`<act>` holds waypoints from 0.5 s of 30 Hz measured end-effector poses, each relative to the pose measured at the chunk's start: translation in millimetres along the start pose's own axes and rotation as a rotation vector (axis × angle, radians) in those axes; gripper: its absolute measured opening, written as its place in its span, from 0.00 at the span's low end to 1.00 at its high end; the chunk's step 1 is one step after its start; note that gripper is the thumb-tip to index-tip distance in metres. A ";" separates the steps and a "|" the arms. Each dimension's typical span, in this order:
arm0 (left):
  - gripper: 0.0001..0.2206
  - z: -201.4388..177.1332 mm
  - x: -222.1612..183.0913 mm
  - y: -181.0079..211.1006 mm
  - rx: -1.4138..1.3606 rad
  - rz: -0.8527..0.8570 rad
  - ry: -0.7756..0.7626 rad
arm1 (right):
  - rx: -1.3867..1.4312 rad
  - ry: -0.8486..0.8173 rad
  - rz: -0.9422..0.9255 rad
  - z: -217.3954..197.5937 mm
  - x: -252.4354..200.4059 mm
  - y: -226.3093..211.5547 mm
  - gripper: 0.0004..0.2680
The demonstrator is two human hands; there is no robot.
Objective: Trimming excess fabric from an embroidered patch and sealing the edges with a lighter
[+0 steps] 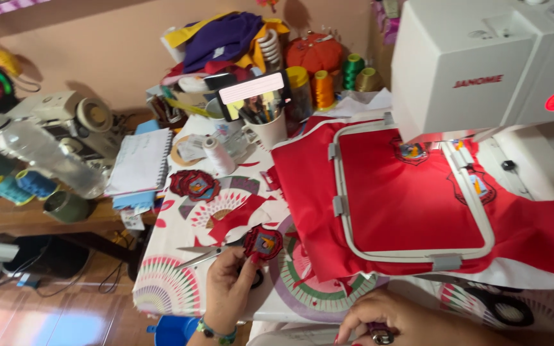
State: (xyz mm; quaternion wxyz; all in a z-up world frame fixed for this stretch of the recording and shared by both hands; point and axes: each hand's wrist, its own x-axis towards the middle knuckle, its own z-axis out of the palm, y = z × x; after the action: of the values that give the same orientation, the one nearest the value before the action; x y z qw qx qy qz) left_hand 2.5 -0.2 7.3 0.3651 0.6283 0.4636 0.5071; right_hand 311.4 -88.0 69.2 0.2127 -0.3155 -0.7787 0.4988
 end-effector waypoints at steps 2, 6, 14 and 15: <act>0.04 -0.4 -0.5 -3.3 -0.029 0.004 -0.006 | -0.016 0.023 -0.012 4.5 -1.1 8.2 0.05; 0.03 -1.4 -1.2 -6.7 -0.057 0.024 -0.024 | -0.074 0.121 0.040 4.7 -1.2 -0.3 0.08; 0.05 -2.2 1.5 12.5 -0.035 0.012 -0.064 | 0.055 0.045 0.102 11.1 -4.5 28.0 0.05; 0.05 -2.5 1.5 12.5 -0.036 0.008 -0.068 | 0.100 0.007 0.163 12.0 -5.3 28.2 0.07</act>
State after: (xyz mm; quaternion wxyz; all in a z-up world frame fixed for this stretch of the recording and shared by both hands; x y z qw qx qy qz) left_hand 2.8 -2.6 20.0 0.3899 0.6402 0.4392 0.4952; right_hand 315.3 -90.9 38.5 0.1895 -0.3685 -0.7240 0.5515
